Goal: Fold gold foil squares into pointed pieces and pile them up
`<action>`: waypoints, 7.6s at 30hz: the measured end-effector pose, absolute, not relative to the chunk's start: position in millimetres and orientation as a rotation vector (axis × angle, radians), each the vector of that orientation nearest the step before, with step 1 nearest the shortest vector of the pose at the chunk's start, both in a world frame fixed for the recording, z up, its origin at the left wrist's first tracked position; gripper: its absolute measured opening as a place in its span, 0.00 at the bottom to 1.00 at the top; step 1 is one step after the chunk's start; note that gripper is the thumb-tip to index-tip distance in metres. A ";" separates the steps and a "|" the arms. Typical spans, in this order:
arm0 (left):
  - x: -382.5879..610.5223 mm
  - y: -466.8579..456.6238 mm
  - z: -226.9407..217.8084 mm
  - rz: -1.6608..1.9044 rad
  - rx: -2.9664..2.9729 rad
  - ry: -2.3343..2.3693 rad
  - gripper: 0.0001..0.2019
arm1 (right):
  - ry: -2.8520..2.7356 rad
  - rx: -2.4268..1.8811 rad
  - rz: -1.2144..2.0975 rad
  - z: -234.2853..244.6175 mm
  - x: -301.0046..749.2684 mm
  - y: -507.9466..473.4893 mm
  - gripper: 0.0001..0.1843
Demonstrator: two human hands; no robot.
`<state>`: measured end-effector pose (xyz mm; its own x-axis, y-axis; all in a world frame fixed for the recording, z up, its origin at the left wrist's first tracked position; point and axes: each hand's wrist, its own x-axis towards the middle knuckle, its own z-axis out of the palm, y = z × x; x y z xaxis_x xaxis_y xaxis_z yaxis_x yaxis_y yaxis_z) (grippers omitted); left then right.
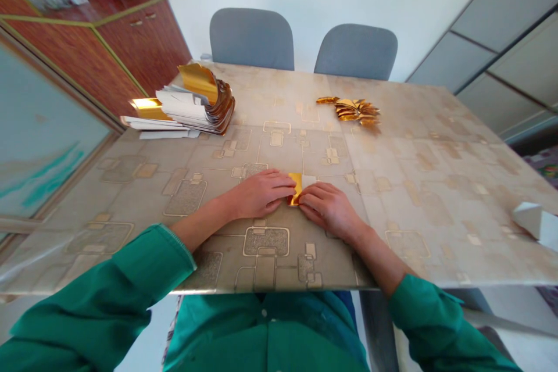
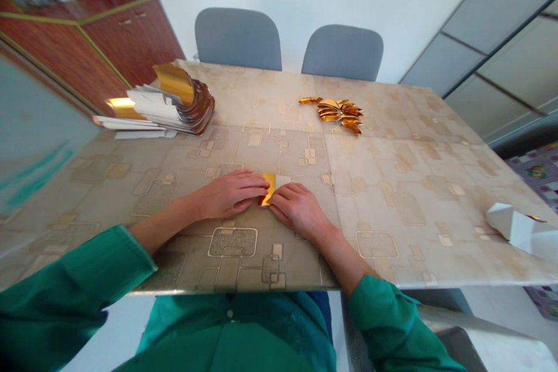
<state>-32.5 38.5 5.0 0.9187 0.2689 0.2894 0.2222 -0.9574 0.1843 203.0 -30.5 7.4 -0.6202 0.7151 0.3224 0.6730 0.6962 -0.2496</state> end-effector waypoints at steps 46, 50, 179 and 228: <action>4.0 21.6 -1.9 0.457 2.661 0.967 0.11 | -2.204 -1.267 0.487 5.0 205.8 -45.1 0.03; 5.2 21.5 -2.2 0.438 2.670 1.002 0.11 | -2.269 -1.268 0.448 6.8 207.3 -46.1 0.07; -20.8 5.3 -4.6 0.557 3.153 0.528 0.12 | -2.435 -0.982 0.336 3.6 226.9 -28.9 0.09; -24.0 -23.0 -4.8 0.453 2.937 0.648 0.20 | -2.377 -1.202 0.127 3.8 224.9 -17.3 0.06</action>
